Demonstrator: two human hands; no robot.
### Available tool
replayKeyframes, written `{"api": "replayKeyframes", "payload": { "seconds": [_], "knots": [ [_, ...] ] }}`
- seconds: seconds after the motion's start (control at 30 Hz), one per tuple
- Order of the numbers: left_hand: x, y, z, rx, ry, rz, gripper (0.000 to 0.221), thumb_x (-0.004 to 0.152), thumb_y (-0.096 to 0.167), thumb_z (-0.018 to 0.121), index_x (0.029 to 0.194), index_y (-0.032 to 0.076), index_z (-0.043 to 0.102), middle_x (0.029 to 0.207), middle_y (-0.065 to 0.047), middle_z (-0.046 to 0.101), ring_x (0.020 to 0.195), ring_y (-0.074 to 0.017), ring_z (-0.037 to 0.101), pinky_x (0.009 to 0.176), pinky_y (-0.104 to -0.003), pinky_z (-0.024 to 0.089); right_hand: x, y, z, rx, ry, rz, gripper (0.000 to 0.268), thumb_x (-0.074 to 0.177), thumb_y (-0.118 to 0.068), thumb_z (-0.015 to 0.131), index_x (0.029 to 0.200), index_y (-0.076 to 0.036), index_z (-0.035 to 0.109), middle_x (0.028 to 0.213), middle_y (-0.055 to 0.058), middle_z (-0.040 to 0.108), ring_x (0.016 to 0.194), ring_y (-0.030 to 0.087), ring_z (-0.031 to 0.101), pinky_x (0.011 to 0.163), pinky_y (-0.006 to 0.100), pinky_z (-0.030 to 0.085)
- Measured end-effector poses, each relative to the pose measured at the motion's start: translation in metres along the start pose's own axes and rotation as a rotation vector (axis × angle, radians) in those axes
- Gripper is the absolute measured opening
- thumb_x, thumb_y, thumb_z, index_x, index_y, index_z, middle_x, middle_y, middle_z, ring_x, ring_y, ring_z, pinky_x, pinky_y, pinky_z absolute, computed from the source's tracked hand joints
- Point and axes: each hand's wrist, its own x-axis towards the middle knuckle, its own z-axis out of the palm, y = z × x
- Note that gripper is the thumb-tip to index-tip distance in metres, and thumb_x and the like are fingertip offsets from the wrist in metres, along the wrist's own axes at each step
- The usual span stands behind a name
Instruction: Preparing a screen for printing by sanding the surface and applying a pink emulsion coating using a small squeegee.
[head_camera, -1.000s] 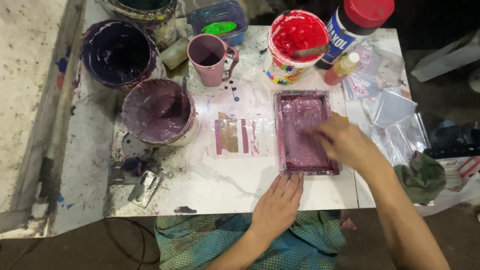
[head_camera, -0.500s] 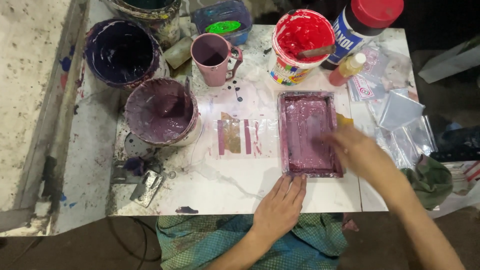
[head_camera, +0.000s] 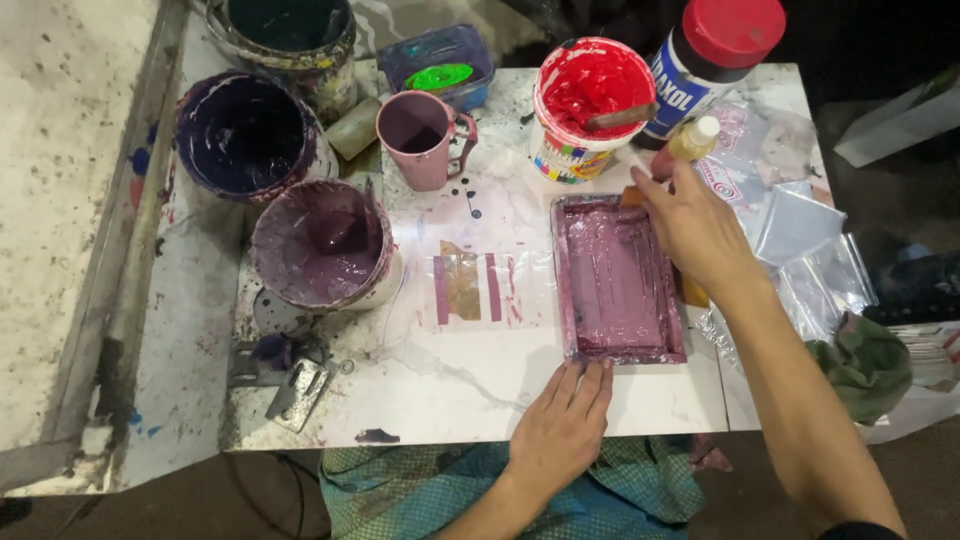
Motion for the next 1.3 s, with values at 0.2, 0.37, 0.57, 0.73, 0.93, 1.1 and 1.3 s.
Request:
{"api": "replayKeyframes", "payload": {
  "seconds": [0.2,0.37,0.57,0.73,0.93,1.1,1.3],
  "knots": [
    [-0.001,0.002,-0.008,-0.065,0.001,-0.048,0.044,0.11,0.021,0.052,0.145,-0.006,0.057,0.133,-0.017,0.063,0.123,-0.0339,0.058,0.111,-0.042,0.049,-0.045,-0.021,-0.005,0.142,0.144,0.224,0.047,0.104,-0.017,0.06,0.15,-0.008,0.057,0.121,0.021,0.055,0.108,0.041,0.059,0.067,0.057,0.053],
    [0.007,-0.024,-0.045,-0.593,-0.054,-0.25,0.048,0.112,0.027,0.037,0.149,-0.002,0.043,0.136,-0.027,0.051,0.127,-0.0403,0.047,0.115,-0.054,0.039,-0.11,-0.06,0.008,0.32,0.21,0.471,0.04,0.105,-0.023,0.059,0.14,-0.005,0.063,0.11,0.017,0.06,0.098,0.035,0.062,0.087,0.049,0.048],
    [-0.012,-0.11,-0.064,-0.336,0.161,-0.43,0.042,0.103,-0.006,0.048,0.144,-0.002,0.048,0.149,-0.026,0.048,0.138,-0.0394,0.049,0.122,-0.05,0.042,-0.149,-0.077,0.04,0.39,0.165,0.673,0.045,0.103,-0.021,0.06,0.146,-0.005,0.056,0.108,0.017,0.055,0.091,0.035,0.059,0.08,0.052,0.049],
    [-0.012,-0.154,-0.069,-0.192,-0.186,-0.467,0.072,0.091,-0.023,0.031,0.157,0.004,0.037,0.16,-0.026,0.039,0.144,-0.0443,0.042,0.107,-0.059,0.05,-0.157,-0.066,0.059,0.412,0.29,0.598,0.038,0.105,-0.012,0.062,0.141,0.0,0.061,0.108,0.019,0.061,0.09,0.033,0.062,0.084,0.048,0.049],
    [-0.01,-0.162,-0.063,-0.168,-0.268,-0.497,0.07,0.095,-0.014,0.027,0.163,0.002,0.019,0.167,-0.024,0.029,0.153,-0.0397,0.029,0.122,-0.049,0.032,-0.161,-0.056,0.069,0.378,0.288,0.586,0.035,0.105,-0.017,0.065,0.135,-0.001,0.069,0.098,0.017,0.061,0.083,0.031,0.06,0.08,0.047,0.049],
    [-0.012,-0.162,-0.06,-0.049,-0.28,-0.457,0.077,0.085,-0.02,0.028,0.161,-0.005,0.021,0.165,-0.025,0.031,0.156,-0.0366,0.025,0.127,-0.044,0.026,-0.161,-0.057,0.07,0.378,0.304,0.586,0.032,0.106,-0.013,0.066,0.135,0.001,0.069,0.098,0.016,0.061,0.083,0.029,0.059,0.078,0.045,0.049],
    [-0.01,-0.163,-0.062,-0.095,-0.33,-0.506,0.074,0.091,-0.013,0.029,0.163,0.0,0.017,0.167,-0.022,0.028,0.156,-0.0338,0.022,0.125,-0.045,0.025,-0.161,-0.057,0.071,0.382,0.345,0.568,0.033,0.104,-0.014,0.066,0.134,0.001,0.069,0.097,0.016,0.06,0.082,0.029,0.06,0.08,0.045,0.05]
  ]
}}
